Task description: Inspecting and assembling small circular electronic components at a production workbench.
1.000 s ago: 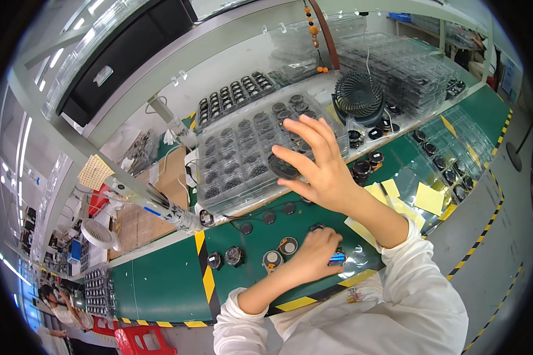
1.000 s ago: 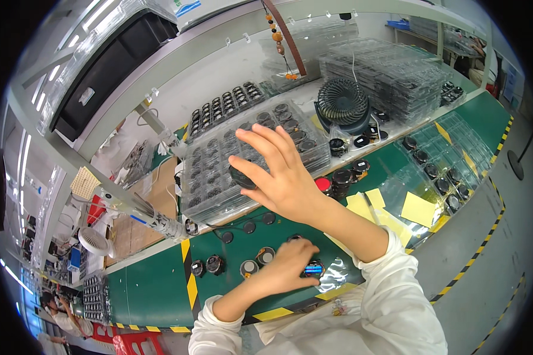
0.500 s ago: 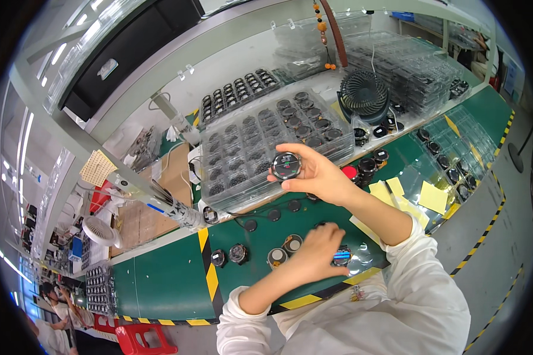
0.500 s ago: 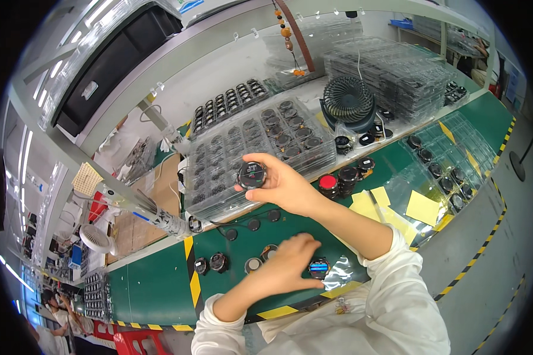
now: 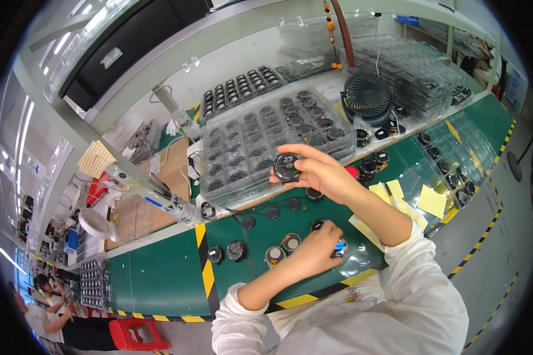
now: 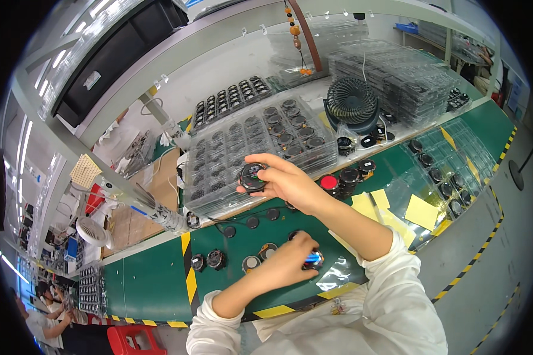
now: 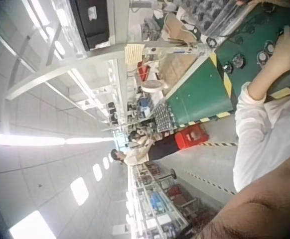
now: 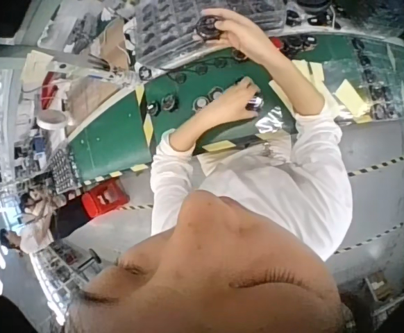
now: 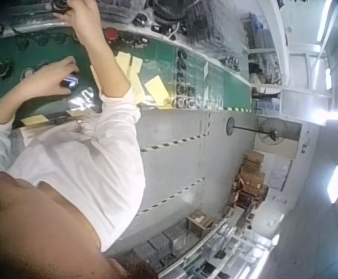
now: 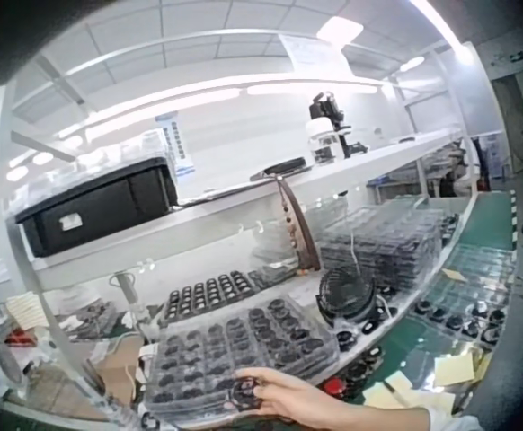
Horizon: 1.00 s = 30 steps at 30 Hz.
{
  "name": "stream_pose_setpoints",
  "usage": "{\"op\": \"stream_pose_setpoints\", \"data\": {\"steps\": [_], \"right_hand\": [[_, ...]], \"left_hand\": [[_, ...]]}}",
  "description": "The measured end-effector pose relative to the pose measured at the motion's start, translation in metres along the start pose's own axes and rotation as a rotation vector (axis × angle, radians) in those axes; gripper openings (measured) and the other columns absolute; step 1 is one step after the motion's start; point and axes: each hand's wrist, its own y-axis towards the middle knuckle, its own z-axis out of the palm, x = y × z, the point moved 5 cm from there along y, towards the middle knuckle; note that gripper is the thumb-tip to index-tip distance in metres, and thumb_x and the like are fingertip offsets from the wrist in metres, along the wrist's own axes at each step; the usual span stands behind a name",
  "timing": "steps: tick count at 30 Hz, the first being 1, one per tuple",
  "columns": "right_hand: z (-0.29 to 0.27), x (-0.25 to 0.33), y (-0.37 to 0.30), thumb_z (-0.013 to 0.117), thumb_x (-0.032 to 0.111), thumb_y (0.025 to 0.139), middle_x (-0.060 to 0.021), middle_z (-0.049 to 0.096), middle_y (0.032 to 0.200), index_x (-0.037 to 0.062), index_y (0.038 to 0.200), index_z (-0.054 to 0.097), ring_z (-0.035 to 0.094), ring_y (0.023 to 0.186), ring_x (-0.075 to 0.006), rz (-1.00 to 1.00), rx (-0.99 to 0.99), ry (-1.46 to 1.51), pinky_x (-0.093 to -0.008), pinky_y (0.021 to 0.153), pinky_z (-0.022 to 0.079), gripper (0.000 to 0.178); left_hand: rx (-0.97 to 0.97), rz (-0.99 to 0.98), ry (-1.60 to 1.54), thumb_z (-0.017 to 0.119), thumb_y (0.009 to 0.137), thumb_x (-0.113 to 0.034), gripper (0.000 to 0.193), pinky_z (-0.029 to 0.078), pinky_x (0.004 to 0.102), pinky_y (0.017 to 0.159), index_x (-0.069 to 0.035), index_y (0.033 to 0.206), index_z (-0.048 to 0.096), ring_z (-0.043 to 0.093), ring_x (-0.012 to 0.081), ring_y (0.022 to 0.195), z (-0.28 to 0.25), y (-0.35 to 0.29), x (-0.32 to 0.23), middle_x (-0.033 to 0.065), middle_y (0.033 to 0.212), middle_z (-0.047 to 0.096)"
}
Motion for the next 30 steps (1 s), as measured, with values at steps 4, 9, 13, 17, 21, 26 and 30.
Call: {"op": "stream_pose_setpoints", "data": {"steps": [4, 9, 13, 17, 21, 26, 30], "right_hand": [[-0.004, 0.005, 0.0, 0.043, 0.007, 0.099, -0.0213, 0.058, 0.126, 0.0039, 0.141, 0.04, 0.061, 0.116, -0.0327, -0.056, -0.017, -0.12, -0.0395, 0.098, 0.049, 0.042], [-0.006, 0.002, 0.0, 0.061, -0.001, 0.091, -0.0168, 0.061, 0.121, 0.0009, 0.142, 0.037, 0.062, 0.114, -0.0279, -0.165, -0.015, -0.18, -0.0356, 0.096, 0.05, 0.056], [0.004, 0.0, -0.002, 0.064, -0.006, 0.087, -0.0146, 0.059, 0.12, -0.0003, 0.141, 0.036, 0.063, 0.11, -0.0259, -0.202, 0.015, -0.2, -0.0337, 0.092, 0.052, 0.06], [0.025, 0.021, -0.02, 0.078, 0.009, 0.079, -0.0101, 0.061, 0.122, 0.0005, 0.134, 0.047, 0.064, 0.108, -0.0194, -0.482, -0.042, -0.835, -0.0335, 0.091, 0.052, 0.063], [0.04, 0.026, -0.027, 0.083, 0.016, 0.067, -0.0158, 0.064, 0.122, 0.0019, 0.125, 0.058, 0.06, 0.117, -0.0306, -0.85, 0.048, -1.129, -0.0377, 0.095, 0.049, 0.065], [0.038, 0.022, -0.022, 0.084, 0.018, 0.066, -0.0161, 0.063, 0.124, 0.0027, 0.124, 0.058, 0.057, 0.121, -0.032, -0.811, 0.038, -1.197, -0.0397, 0.099, 0.046, 0.065], [0.029, 0.032, -0.021, 0.082, 0.016, 0.068, -0.0154, 0.063, 0.124, 0.0037, 0.123, 0.058, 0.054, 0.125, -0.0309, -0.822, -0.104, -1.193, -0.0393, 0.101, 0.044, 0.062]], "left_hand": [[-0.364, 0.125, -0.04, 0.08, 0.071, -0.011, 0.057, 0.05, 0.0319, 0.084, -0.001, 0.12, 0.052, 0.053, 0.0291, 0.103, -0.083, -0.022, -0.017, 0.0151, 0.115, 0.045], [-0.744, -0.056, -0.453, 0.072, 0.077, 0.01, 0.06, 0.052, 0.0218, 0.071, -0.001, 0.131, 0.048, 0.059, 0.0142, 0.102, -0.136, -0.048, 0.02, 0.0084, 0.119, 0.051], [-0.776, -0.064, -0.703, 0.072, 0.079, 0.009, 0.062, 0.054, 0.0228, 0.071, 0.0, 0.134, 0.045, 0.061, 0.0134, 0.099, -0.15, -0.053, 0.034, 0.0097, 0.113, 0.058], [-0.831, -0.048, -0.732, 0.073, 0.078, 0.007, 0.063, 0.052, 0.022, 0.069, 0.001, 0.134, 0.046, 0.06, 0.0124, 0.095, -0.145, -0.052, 0.049, 0.0091, 0.114, 0.056], [-0.861, -0.078, -0.419, 0.074, 0.075, 0.005, 0.063, 0.048, 0.0221, 0.063, 0.0, 0.133, 0.05, 0.058, 0.0106, 0.086, -0.146, -0.053, 0.038, 0.0084, 0.118, 0.052], [-0.859, -0.057, -0.29, 0.074, 0.075, 0.004, 0.062, 0.052, 0.0245, 0.069, 0.001, 0.132, 0.052, 0.061, 0.0141, 0.094, -0.15, -0.056, 0.026, 0.0107, 0.12, 0.053], [-0.899, -0.021, -0.225, 0.081, 0.073, -0.002, 0.063, 0.054, 0.0293, 0.08, 0.0, 0.131, 0.054, 0.062, 0.0197, 0.105, -0.154, -0.06, 0.019, 0.0132, 0.123, 0.056]]}}
